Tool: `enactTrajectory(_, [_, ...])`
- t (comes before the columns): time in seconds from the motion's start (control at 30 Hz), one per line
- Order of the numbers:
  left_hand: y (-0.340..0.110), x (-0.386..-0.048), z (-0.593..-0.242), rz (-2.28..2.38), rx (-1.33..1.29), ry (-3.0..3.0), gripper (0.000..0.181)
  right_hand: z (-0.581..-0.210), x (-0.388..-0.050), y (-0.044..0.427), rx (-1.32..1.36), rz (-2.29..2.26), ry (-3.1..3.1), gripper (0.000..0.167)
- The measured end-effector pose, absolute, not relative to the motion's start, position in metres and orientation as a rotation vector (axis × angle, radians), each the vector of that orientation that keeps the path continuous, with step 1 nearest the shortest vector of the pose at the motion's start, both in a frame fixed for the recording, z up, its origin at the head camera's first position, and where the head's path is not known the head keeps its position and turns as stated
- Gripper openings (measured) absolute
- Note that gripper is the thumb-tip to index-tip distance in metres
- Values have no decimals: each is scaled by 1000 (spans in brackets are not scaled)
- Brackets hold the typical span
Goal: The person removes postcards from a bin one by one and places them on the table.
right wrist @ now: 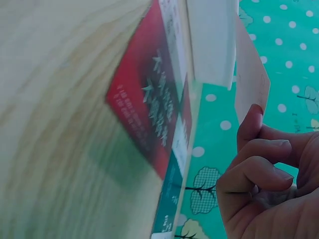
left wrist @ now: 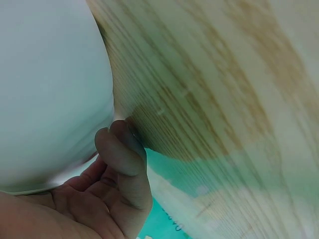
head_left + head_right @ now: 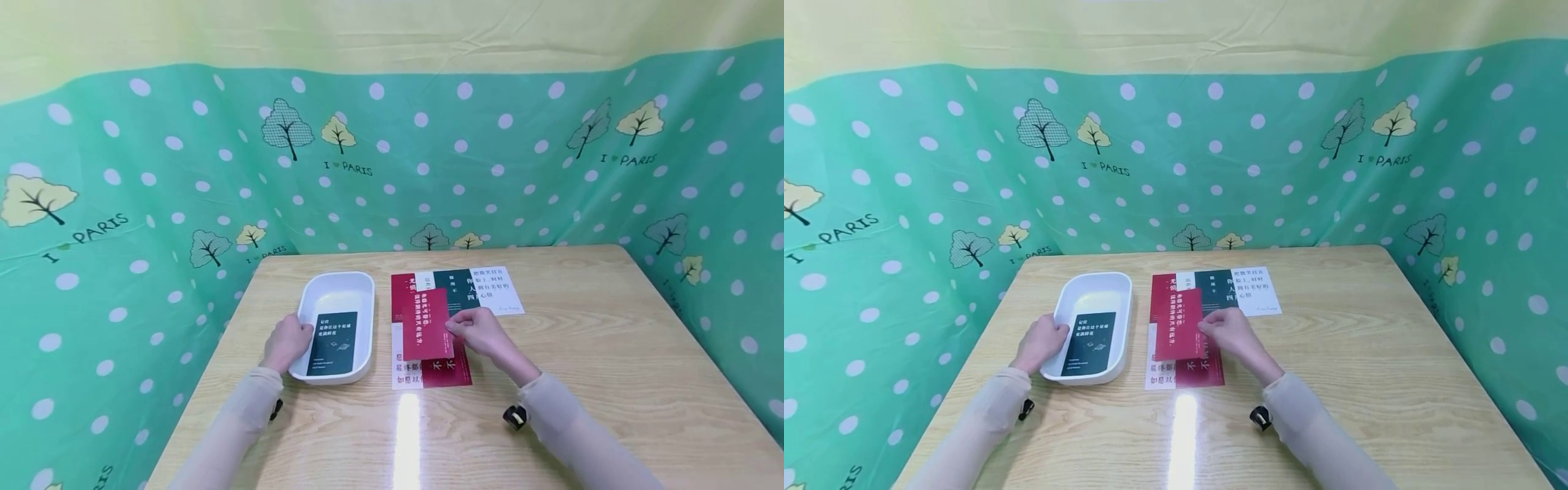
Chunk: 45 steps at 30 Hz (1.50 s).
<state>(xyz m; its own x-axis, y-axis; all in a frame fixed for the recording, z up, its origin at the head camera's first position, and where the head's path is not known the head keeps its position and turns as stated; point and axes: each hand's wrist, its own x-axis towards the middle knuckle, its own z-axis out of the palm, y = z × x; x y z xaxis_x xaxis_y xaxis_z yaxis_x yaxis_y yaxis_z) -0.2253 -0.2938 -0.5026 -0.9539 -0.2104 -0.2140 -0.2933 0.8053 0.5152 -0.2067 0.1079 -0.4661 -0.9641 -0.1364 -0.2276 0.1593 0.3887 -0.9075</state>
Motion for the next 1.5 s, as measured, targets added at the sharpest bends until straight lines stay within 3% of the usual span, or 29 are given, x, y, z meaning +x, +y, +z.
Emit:
enactTrajectory(0.33, [-294, -227, -503, 854, -392, 2847, 42, -476, -202, 132, 57, -1571, 2415, 27])
enactTrajectory(0.57, [-293, -226, -504, 856, -397, 2843, 43, -485, -195, 147, 29, -1525, 2450, 20])
enactTrajectory(1.5, [-293, -227, -503, 856, -422, 2827, 43, -503, -190, 175, 60, -1400, 2457, 19])
